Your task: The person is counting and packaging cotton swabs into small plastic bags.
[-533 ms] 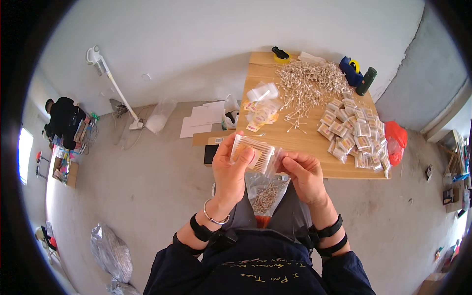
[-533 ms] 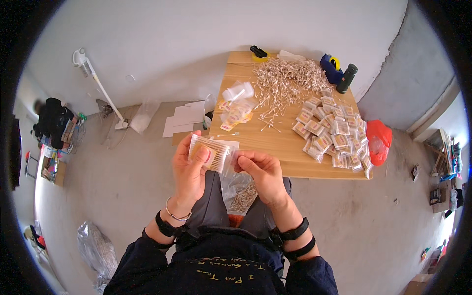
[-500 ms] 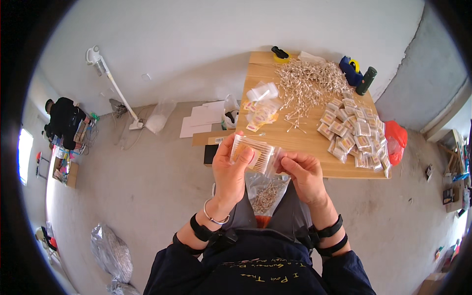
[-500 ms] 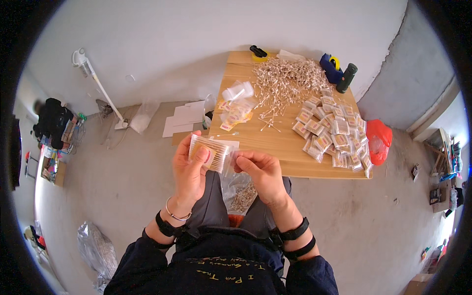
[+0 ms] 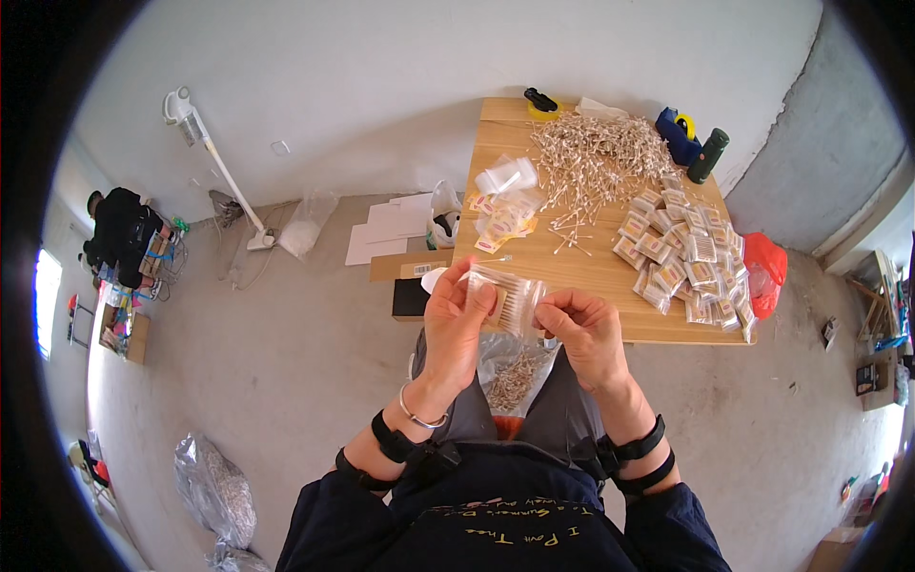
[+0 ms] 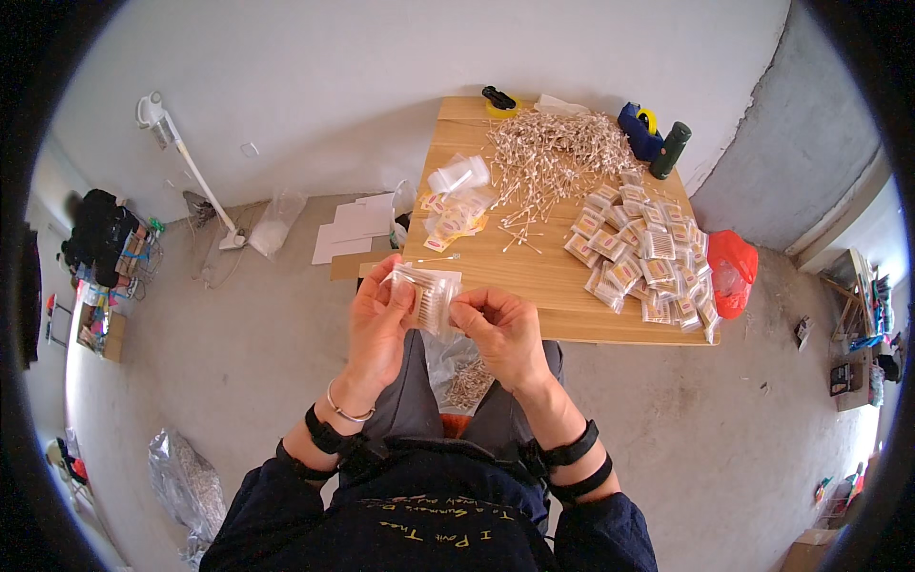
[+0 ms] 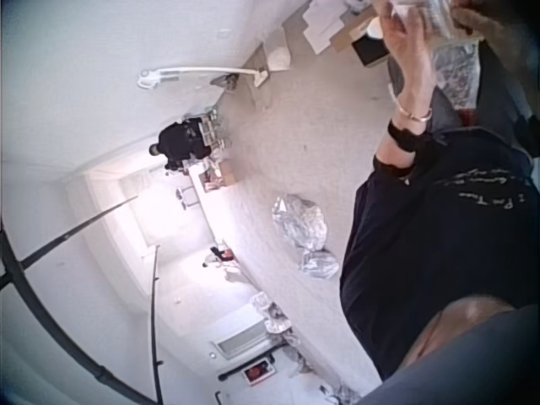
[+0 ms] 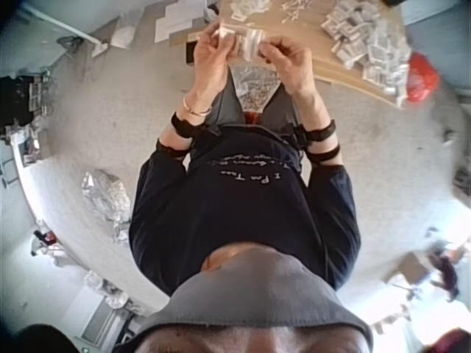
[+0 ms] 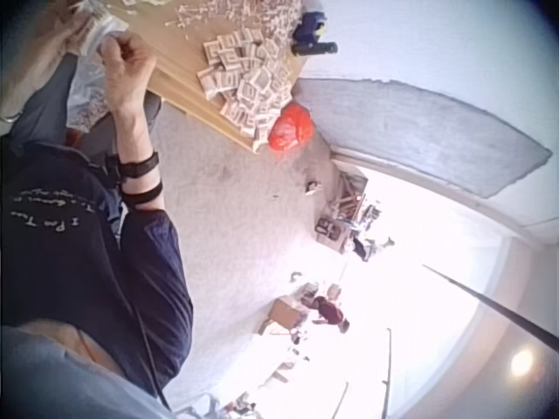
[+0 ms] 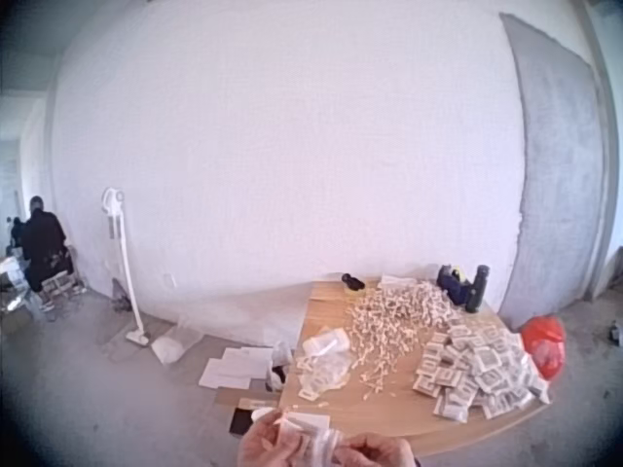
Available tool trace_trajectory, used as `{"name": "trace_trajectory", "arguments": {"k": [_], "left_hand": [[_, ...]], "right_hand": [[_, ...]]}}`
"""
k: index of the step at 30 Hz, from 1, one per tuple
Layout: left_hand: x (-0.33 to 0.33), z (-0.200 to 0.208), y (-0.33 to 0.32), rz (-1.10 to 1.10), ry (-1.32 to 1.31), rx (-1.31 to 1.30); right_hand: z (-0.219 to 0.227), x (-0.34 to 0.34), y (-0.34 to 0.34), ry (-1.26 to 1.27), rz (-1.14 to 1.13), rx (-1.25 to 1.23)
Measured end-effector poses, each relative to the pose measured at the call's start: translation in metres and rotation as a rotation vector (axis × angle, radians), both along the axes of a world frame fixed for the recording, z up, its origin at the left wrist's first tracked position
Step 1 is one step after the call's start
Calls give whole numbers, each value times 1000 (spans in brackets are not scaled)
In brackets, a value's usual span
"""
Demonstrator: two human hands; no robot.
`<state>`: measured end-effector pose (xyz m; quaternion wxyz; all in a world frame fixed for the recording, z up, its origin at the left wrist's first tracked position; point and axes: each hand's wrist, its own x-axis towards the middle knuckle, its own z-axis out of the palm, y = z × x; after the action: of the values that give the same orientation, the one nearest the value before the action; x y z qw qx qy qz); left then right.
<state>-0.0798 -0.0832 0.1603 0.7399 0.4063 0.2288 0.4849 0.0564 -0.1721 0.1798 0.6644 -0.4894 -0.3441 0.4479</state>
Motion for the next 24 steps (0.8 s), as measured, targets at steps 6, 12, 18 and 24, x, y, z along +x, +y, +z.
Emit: {"name": "trace_trajectory", "arguments": {"k": [6, 12, 18, 24], "left_hand": [[-4, -11, -3, 215, 427, 482], [-3, 4, -16, -47, 476, 399], [-6, 5, -13, -42, 562, 423], [-6, 8, -11, -28, 667, 593]], "right_hand": [[-9, 4, 5, -127, -14, -38], [-9, -4, 6, -379, -56, -62], [-11, -8, 3, -592, -105, -3], [-7, -8, 2, -650, -105, 4]]}}
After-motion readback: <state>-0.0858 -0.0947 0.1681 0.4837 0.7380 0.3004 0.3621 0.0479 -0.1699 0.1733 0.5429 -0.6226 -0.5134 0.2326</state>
